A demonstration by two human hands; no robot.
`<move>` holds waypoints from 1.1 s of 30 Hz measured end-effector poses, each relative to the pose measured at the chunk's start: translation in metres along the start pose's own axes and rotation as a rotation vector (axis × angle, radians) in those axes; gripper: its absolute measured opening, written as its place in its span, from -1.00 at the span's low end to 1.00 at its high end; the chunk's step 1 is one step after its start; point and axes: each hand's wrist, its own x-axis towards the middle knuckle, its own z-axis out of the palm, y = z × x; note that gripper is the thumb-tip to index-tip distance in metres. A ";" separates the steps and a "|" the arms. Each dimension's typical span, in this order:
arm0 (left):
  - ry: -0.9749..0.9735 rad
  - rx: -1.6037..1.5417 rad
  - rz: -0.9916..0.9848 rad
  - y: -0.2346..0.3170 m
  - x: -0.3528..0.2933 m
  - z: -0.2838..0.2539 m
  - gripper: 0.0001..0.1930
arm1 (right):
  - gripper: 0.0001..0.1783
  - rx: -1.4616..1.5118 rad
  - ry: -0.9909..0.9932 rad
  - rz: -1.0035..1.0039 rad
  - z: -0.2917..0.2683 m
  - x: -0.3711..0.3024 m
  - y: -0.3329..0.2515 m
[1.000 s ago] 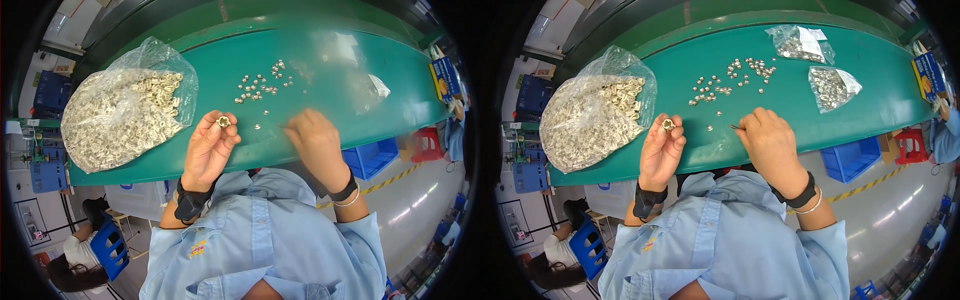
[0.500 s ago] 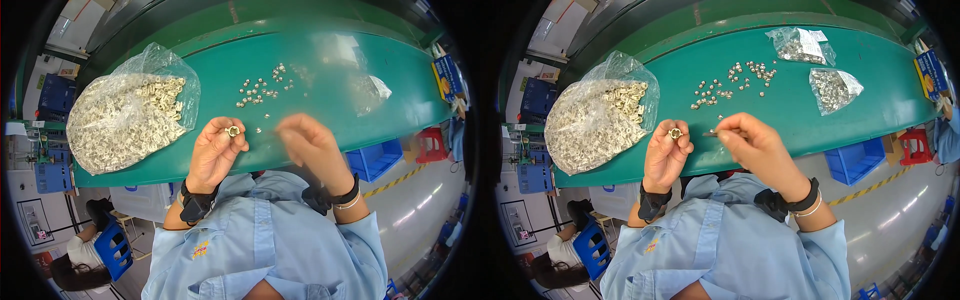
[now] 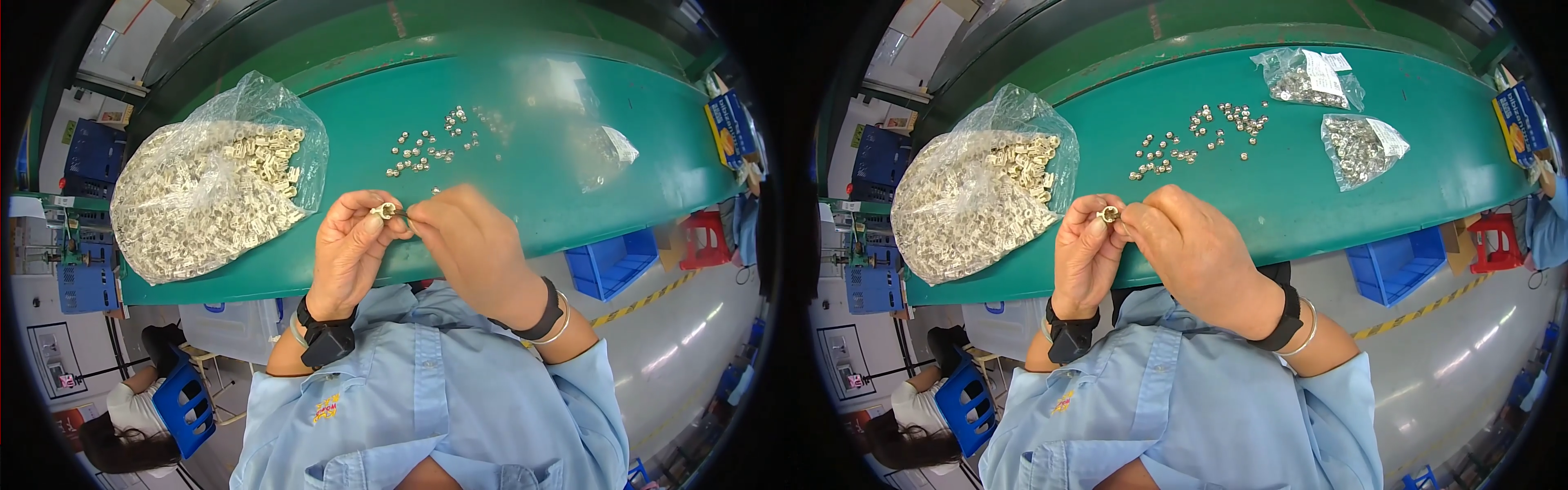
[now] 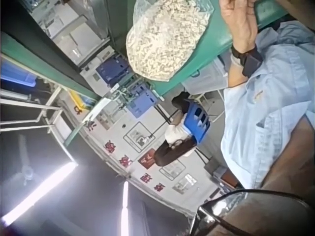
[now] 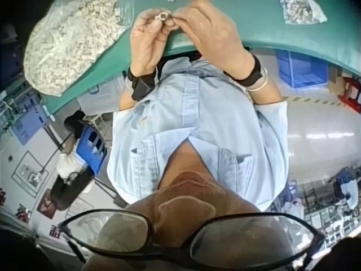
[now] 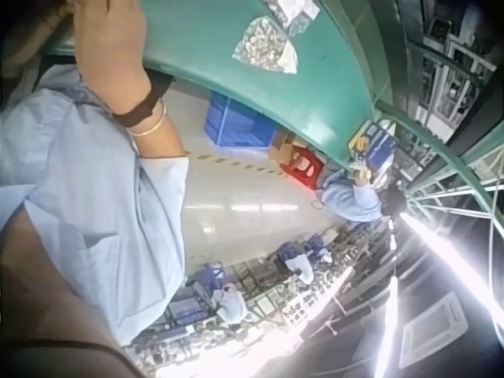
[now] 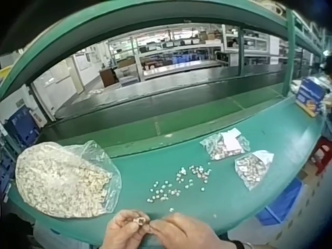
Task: The person assembles components by picking up a plastic housing and a metal contact, inserting the contact into the housing using a small metal tool, and placing the completed assembly onto the work surface.
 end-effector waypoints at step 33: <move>-0.013 0.171 0.070 0.005 -0.006 -0.010 -0.89 | -0.91 0.562 -0.223 0.482 0.000 0.009 0.004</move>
